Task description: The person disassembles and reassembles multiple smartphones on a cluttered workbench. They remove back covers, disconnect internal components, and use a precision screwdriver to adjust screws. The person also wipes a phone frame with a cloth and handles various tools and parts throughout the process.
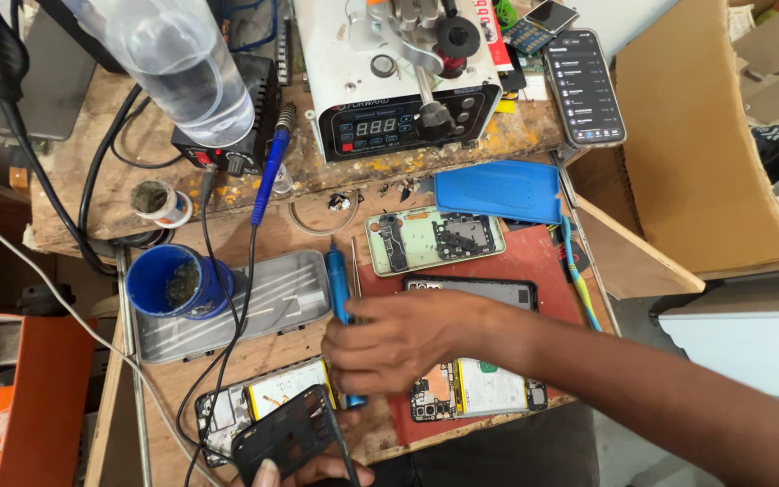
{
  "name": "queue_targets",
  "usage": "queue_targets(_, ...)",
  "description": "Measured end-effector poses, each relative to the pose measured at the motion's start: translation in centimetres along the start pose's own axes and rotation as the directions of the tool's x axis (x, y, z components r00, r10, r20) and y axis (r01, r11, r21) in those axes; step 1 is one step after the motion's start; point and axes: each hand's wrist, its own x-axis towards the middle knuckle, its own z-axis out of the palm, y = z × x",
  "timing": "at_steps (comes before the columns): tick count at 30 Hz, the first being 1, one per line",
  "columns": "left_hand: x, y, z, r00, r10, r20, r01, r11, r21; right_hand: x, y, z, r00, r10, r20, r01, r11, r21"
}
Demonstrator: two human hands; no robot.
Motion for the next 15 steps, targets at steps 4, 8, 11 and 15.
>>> queue_targets(4, -0.2, 1.1, -1.2, 0.998, 0.017, 0.054, -0.016, 1.000, -0.017, -1.6, -0.8, -3.3, 0.957, 0.288, -0.045, -0.287, 0.957, 0.034)
queue_targets(8, -1.3, 2.6, -0.8, 0.986, 0.029, 0.162, -0.018, 0.997, -0.072, -3.3, -4.1, -5.5, 0.429, 0.850, -0.306, -0.320, 0.459, 0.829)
queue_targets(11, -0.8, 2.4, 1.4, 0.992, 0.011, 0.124, -0.005, 0.999, -0.053, -4.6, -6.6, -6.3, 0.011, 0.956, -0.293, -0.299, 0.283, 0.911)
queue_targets(15, 1.3, 1.0, 4.6, 0.998, -0.060, -0.002, 0.060, 0.987, 0.150, -6.7, -8.1, -5.7, -0.250, 0.968, -0.017, 0.186, 0.066, 0.980)
